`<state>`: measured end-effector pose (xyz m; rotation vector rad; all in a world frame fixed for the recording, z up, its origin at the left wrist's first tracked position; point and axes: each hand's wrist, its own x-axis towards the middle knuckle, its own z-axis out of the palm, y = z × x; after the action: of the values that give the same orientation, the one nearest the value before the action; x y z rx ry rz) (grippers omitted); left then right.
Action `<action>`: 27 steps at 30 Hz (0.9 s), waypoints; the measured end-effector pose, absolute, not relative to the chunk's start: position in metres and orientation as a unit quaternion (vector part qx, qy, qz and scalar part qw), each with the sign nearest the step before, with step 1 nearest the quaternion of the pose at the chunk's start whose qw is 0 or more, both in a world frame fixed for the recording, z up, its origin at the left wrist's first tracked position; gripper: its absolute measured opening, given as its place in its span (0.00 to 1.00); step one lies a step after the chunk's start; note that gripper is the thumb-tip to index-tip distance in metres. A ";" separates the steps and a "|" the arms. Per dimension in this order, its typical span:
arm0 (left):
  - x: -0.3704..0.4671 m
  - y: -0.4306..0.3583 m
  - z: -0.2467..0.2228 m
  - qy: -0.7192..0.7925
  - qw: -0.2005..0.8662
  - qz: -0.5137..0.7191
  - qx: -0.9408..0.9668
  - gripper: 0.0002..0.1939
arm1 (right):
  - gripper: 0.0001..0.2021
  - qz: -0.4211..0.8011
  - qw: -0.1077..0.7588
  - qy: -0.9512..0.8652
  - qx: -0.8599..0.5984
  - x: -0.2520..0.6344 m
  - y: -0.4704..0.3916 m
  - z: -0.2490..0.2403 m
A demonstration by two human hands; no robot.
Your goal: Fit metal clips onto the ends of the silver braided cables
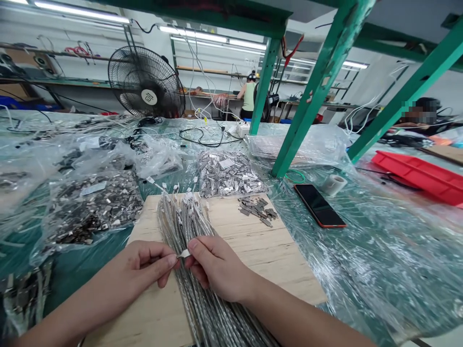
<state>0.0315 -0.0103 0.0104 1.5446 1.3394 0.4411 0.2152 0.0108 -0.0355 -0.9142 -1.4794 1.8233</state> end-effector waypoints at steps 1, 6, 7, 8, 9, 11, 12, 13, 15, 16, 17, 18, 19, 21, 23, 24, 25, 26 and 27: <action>0.032 -0.011 0.011 0.553 0.498 0.182 0.642 0.18 | 0.22 0.693 0.308 -0.554 -0.344 0.216 0.011 -0.035; 0.031 -0.014 0.012 0.556 0.501 0.157 0.644 0.17 | 0.19 0.644 0.278 -0.624 -0.346 0.220 0.009 -0.027; 0.030 -0.015 0.012 0.558 0.504 0.149 0.642 0.17 | 0.18 0.635 0.266 -0.639 -0.343 0.221 0.009 -0.025; 0.028 -0.016 0.012 0.555 0.510 0.143 0.641 0.17 | 0.18 0.634 0.256 -0.647 -0.338 0.221 0.008 -0.024; 0.027 -0.016 0.012 0.550 0.517 0.140 0.641 0.18 | 0.18 0.642 0.248 -0.646 -0.330 0.221 0.008 -0.023; 0.024 -0.016 0.011 0.531 0.532 0.138 0.645 0.18 | 0.17 0.669 0.239 -0.629 -0.314 0.221 0.009 -0.024; 0.023 -0.016 0.010 0.524 0.537 0.140 0.646 0.18 | 0.17 0.682 0.242 -0.617 -0.310 0.221 0.009 -0.025; 0.022 -0.016 0.009 0.520 0.537 0.145 0.648 0.18 | 0.16 0.689 0.250 -0.605 -0.310 0.220 0.010 -0.026; 0.023 -0.015 0.009 0.522 0.531 0.161 0.648 0.17 | 0.15 0.695 0.263 -0.590 -0.314 0.220 0.012 -0.028; 0.024 -0.014 0.010 0.524 0.528 0.169 0.646 0.16 | 0.15 0.699 0.264 -0.586 -0.313 0.220 0.013 -0.029; 0.025 -0.014 0.011 0.525 0.527 0.176 0.645 0.16 | 0.15 0.705 0.261 -0.582 -0.310 0.220 0.014 -0.029; 0.026 -0.013 0.012 0.526 0.528 0.180 0.642 0.15 | 0.16 0.713 0.254 -0.576 -0.308 0.220 0.015 -0.030; 0.027 -0.013 0.014 0.526 0.530 0.182 0.639 0.15 | 0.18 0.722 0.247 -0.567 -0.310 0.220 0.015 -0.030; 0.028 -0.013 0.016 0.531 0.531 0.184 0.635 0.15 | 0.20 0.740 0.243 -0.539 -0.321 0.221 0.016 -0.031; 0.028 -0.013 0.016 0.534 0.531 0.186 0.632 0.15 | 0.21 0.749 0.248 -0.514 -0.336 0.221 0.015 -0.032; 0.027 -0.013 0.015 0.536 0.530 0.186 0.630 0.15 | 0.21 0.750 0.251 -0.508 -0.340 0.221 0.014 -0.032; 0.027 -0.013 0.014 0.536 0.531 0.187 0.629 0.15 | 0.21 0.750 0.254 -0.507 -0.341 0.220 0.014 -0.033; 0.027 -0.013 0.012 0.537 0.531 0.188 0.628 0.15 | 0.21 0.748 0.257 -0.510 -0.339 0.220 0.013 -0.034; 0.026 -0.012 0.010 0.537 0.531 0.189 0.627 0.15 | 0.21 0.744 0.259 -0.516 -0.336 0.220 0.013 -0.034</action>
<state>0.0265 -0.0124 0.0103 1.4959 1.2818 0.4517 0.2196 0.0128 -0.0341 -0.9102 -1.3971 2.0173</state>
